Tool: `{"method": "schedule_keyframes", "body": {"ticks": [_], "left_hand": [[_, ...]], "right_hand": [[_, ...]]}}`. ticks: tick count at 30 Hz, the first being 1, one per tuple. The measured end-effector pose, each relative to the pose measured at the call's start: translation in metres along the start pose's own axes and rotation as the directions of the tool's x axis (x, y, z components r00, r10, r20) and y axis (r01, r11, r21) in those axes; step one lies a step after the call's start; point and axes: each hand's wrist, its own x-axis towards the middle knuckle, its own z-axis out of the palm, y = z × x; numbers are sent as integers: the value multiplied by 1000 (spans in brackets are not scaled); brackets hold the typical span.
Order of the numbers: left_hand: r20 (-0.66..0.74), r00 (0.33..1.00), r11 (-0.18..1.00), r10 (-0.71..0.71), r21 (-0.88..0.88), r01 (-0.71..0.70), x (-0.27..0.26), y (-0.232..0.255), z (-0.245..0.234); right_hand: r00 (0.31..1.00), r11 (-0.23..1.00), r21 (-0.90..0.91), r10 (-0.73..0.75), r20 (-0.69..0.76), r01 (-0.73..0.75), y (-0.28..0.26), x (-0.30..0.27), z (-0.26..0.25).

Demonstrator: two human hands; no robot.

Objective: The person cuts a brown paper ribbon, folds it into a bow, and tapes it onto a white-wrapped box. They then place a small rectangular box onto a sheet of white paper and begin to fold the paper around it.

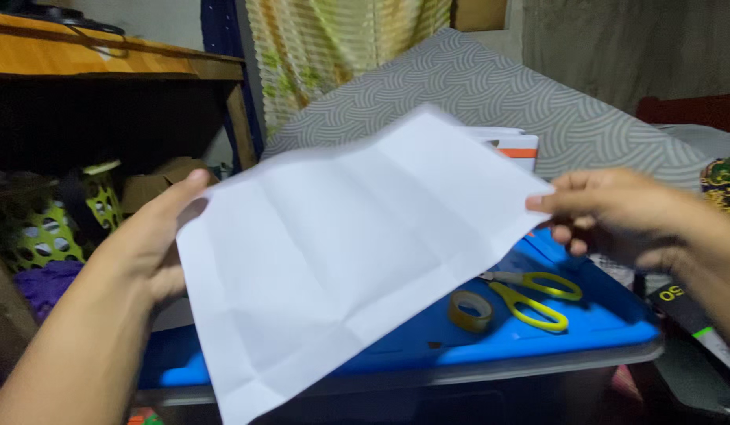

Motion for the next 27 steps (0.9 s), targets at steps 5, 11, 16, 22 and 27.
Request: {"method": "schedule_keyframes", "body": {"ticks": [5, 11, 16, 22, 27], "left_hand": [[3, 993, 973, -114, 202, 111, -1, -32, -9], [-195, 980, 893, 38, 448, 55, 3, -33, 5], [-43, 983, 710, 179, 698, -99, 21, -43, -4], [59, 973, 567, 221, 804, -178, 44, -63, -5], [85, 982, 591, 166, 789, -168, 52, -65, -7]], "right_hand": [[998, 1000, 15, -8, 63, 7, 21, -9, 8], [954, 972, -236, 88, 286, -19, 26, -8, -10], [892, 861, -486, 331, 308, -151, 25, 6, -41], [759, 766, -635, 473, 447, -104, 26, 27, -75], [882, 679, -726, 273, 384, 106, -18, 26, -57]]}}
